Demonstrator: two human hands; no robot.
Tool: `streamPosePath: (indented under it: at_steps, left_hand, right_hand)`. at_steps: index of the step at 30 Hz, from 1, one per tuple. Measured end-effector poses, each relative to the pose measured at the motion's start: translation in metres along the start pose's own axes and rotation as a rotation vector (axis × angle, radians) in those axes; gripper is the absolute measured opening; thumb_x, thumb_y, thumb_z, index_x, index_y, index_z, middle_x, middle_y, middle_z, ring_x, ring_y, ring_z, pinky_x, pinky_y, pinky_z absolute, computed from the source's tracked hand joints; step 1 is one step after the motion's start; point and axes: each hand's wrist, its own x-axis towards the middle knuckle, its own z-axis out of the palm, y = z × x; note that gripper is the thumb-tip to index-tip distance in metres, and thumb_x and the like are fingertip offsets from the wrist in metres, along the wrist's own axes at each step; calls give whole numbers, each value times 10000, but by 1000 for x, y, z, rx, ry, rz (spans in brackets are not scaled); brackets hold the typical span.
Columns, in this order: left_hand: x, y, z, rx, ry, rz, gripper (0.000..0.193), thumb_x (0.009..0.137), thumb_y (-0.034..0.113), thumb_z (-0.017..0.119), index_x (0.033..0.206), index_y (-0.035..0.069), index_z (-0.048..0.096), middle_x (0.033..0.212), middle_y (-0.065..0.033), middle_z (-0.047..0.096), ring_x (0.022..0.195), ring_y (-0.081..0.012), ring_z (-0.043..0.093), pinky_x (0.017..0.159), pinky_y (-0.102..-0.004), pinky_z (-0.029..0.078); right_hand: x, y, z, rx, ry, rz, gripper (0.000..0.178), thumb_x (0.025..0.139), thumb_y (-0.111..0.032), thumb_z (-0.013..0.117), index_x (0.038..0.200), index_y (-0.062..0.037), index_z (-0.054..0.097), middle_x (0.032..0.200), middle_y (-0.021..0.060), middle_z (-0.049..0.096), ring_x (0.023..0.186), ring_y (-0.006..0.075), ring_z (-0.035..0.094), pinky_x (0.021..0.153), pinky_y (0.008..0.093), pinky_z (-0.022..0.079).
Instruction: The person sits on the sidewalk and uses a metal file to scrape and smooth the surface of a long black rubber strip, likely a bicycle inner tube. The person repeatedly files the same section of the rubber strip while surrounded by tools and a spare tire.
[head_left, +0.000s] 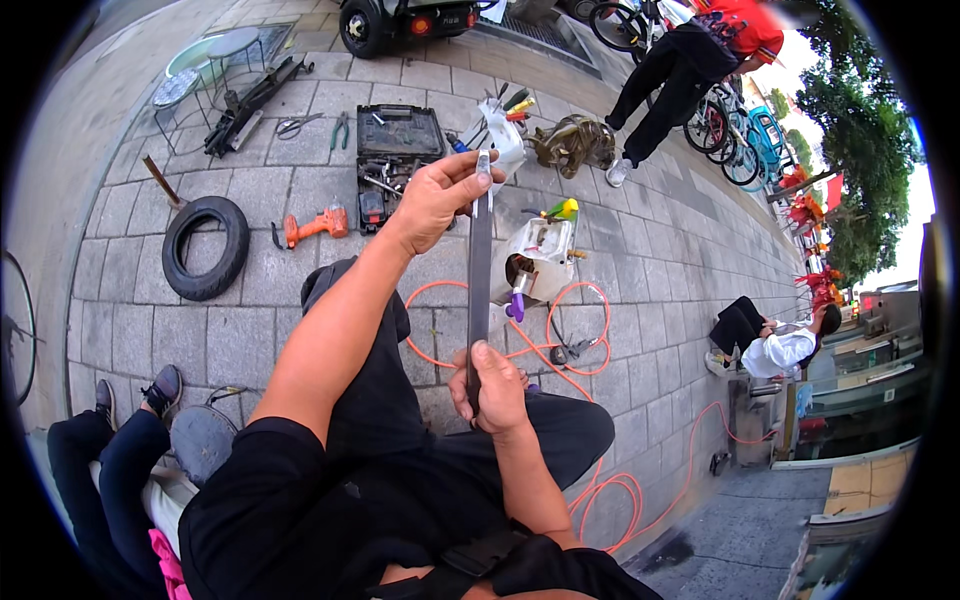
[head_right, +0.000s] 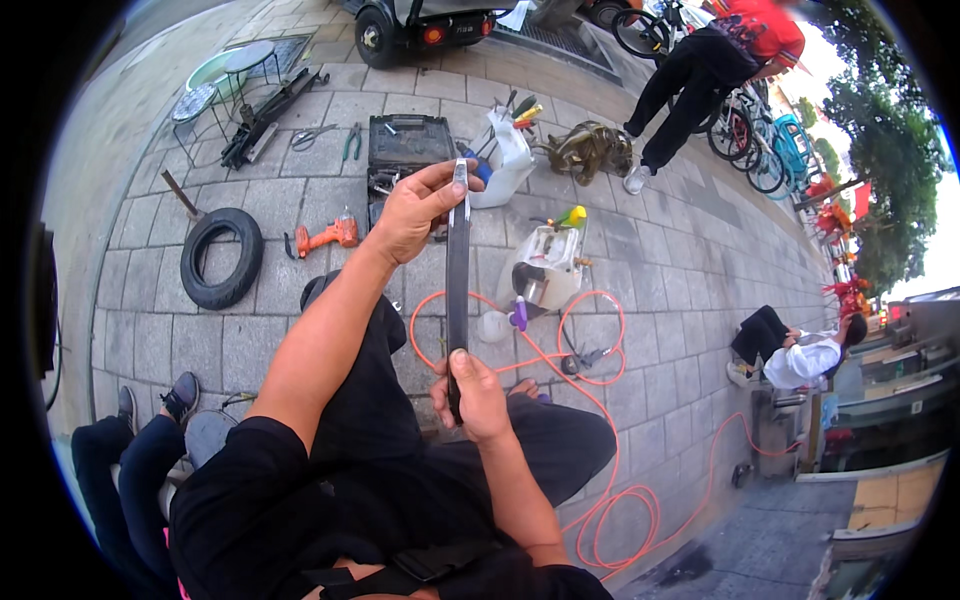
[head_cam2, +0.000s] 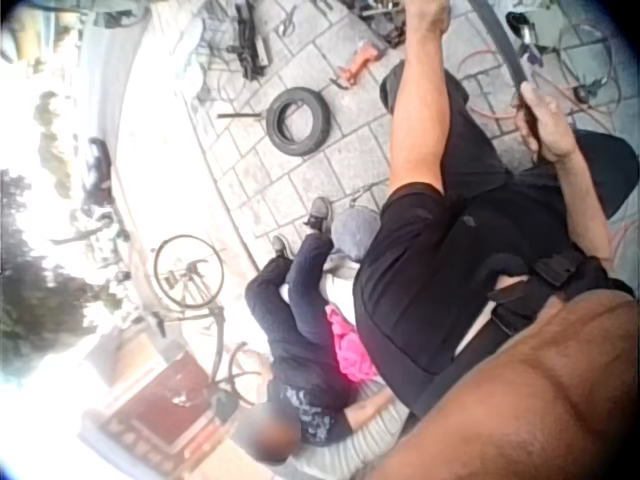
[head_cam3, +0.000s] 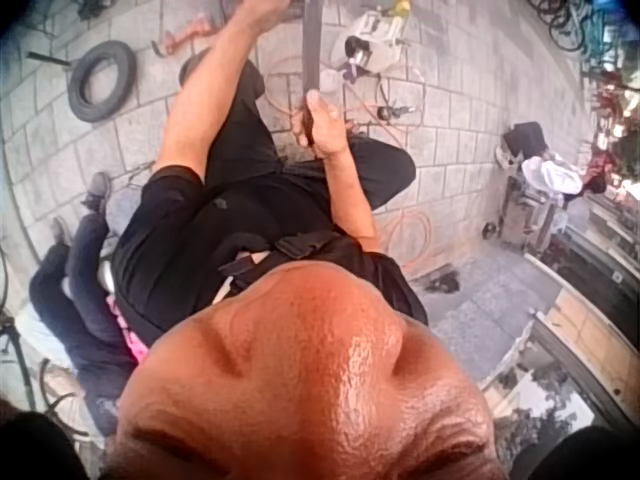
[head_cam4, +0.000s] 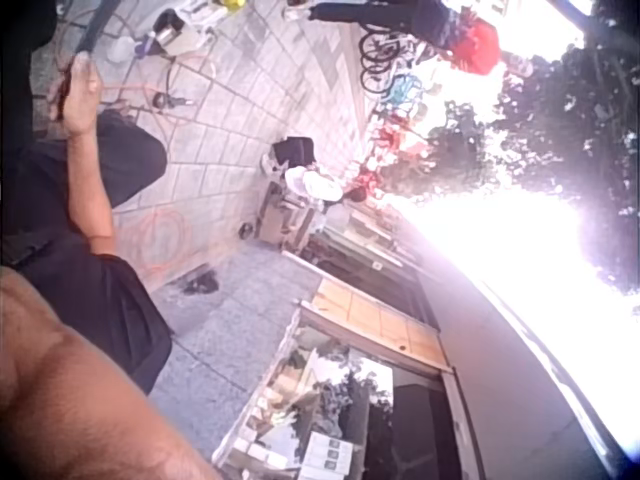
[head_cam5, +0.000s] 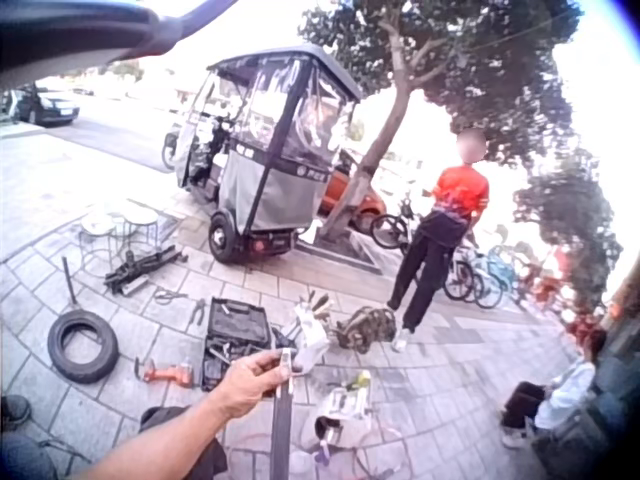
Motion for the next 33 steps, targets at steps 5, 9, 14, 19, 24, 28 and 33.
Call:
streamPosePath:
  at_steps: [5,9,14,19,24,28,33]
  left_hand:
    - [-1,1,3,-23,-29,35,375,983,263,698,1289,49,663,1069,-12,734,740,-18,547,633,-187,443]
    - [-3,-6,6,-32,100,-5,335,1010,296,666,1190,15,696,982,-48,755,745,-42,596,659,-209,467]
    - [6,-11,1,-31,200,-35,413,1023,420,606,1060,19,696,897,-103,740,691,-129,684,586,-309,585]
    - [8,-4,-2,-164,145,-108,463,1056,420,490,1137,1,670,948,-121,745,729,-159,689,643,-322,584]
    - [6,0,-5,-253,46,-99,442,1038,374,480,1217,10,658,1006,-115,751,841,-148,690,716,-288,560]
    - [3,-5,-2,-244,-3,-30,345,1005,284,604,1194,5,683,1013,-102,744,682,-94,621,634,-249,519]
    - [2,-5,-3,-243,-14,-26,316,999,252,651,1190,2,686,976,-91,741,628,-89,605,598,-245,522]
  right_hand:
    - [7,11,-8,-25,76,-82,460,1086,-418,471,906,-17,607,650,73,581,482,134,515,443,257,419]
    - [9,16,-8,-301,198,-183,413,1078,-384,518,928,-12,617,647,35,563,514,94,506,467,237,407]
    - [14,20,-6,-541,313,-290,374,1073,-348,546,929,-10,616,645,8,552,508,64,477,458,230,377]
    - [13,15,-1,-274,264,-187,368,1064,-349,565,894,-25,605,624,18,547,488,75,476,446,242,374]
    - [13,9,-8,-48,104,-76,446,1081,-434,472,862,-51,542,606,68,541,437,132,479,405,262,377]
    - [12,12,-15,154,-34,8,547,1082,-534,365,795,-81,472,563,73,480,398,155,416,379,276,350]
    - [14,21,-21,399,-202,65,576,1074,-564,367,787,-77,481,534,35,415,380,128,362,370,254,315]
